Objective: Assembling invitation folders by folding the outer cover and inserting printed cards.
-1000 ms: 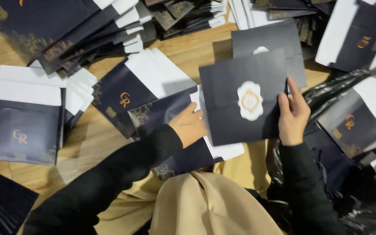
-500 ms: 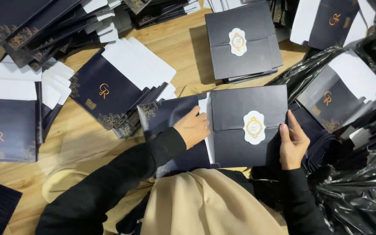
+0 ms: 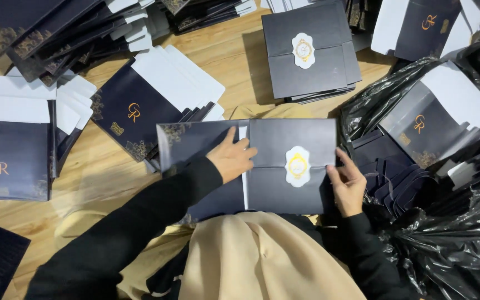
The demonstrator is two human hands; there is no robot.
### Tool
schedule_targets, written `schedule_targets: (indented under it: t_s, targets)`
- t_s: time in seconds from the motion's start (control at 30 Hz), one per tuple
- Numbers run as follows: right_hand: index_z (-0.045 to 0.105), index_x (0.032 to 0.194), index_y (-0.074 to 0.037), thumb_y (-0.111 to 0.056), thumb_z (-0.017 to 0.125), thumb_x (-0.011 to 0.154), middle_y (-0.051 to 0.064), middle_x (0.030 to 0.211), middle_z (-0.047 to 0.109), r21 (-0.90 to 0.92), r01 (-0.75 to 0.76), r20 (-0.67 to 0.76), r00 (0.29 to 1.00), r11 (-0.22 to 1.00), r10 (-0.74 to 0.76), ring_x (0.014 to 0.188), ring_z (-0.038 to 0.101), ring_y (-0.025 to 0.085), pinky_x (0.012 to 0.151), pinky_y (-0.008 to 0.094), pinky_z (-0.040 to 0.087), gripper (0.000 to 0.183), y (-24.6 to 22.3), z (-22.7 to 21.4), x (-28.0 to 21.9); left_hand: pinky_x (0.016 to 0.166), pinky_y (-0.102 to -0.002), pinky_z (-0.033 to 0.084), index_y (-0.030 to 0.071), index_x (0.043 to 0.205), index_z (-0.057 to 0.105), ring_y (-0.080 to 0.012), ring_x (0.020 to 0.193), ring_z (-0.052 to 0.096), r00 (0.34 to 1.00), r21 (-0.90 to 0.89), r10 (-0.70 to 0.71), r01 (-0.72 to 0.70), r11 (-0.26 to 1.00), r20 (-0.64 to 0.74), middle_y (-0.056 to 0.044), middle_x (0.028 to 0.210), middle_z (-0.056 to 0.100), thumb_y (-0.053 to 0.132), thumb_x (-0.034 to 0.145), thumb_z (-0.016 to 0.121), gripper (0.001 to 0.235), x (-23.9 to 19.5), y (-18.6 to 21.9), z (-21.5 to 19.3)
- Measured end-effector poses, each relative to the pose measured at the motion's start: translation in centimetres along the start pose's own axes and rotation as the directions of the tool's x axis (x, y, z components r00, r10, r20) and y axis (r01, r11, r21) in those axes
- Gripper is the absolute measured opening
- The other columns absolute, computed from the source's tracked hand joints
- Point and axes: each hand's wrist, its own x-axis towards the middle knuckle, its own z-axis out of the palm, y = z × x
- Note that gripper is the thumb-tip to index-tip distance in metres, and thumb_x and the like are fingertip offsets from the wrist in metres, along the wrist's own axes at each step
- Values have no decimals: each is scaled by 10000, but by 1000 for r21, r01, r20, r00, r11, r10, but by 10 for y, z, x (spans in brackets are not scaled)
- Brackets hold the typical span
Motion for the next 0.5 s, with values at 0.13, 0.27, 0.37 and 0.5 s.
schedule_targets:
  t_s: [0.13, 0.27, 0.37, 0.5]
  targets:
    - [566, 1173, -39, -178, 683, 777, 217, 1033, 568, -375, 348, 132, 938, 860, -322, 987, 535, 379, 833, 452, 404, 436, -65, 11, 29, 885, -630, 346, 156, 799, 665, -272, 892, 501, 997, -82, -26, 32, 996, 72, -50, 863, 561, 68, 681, 668, 147, -6, 1, -3]
    - [573, 1109, -42, -239, 604, 846, 196, 1095, 531, -273, 640, 343, 762, 718, -549, 1059, 503, 388, 889, 468, 366, 331, -103, 69, 70, 872, -624, 372, 154, 809, 653, -271, 897, 505, 991, -103, -8, 22, 994, 130, -54, 863, 551, 48, 701, 652, 151, -1, 0, -6]
    - [639, 1041, -177, -334, 634, 817, 28, 919, 571, -167, 631, 469, 727, 758, -502, 874, 567, 258, 783, 357, 417, 273, -71, 106, 86, 872, -632, 361, 157, 809, 652, -268, 857, 507, 998, -59, -23, 26, 998, 57, -60, 854, 534, 67, 706, 653, 137, -4, 0, 1]
    - [652, 1000, -202, -308, 720, 742, 7, 862, 570, -114, 572, 509, 735, 812, -447, 827, 572, 238, 747, 343, 429, 287, -74, 109, 84, 887, -634, 346, 162, 839, 640, -273, 879, 503, 995, -62, -52, 57, 996, 80, -69, 890, 528, 75, 710, 656, 156, -12, 6, 6]
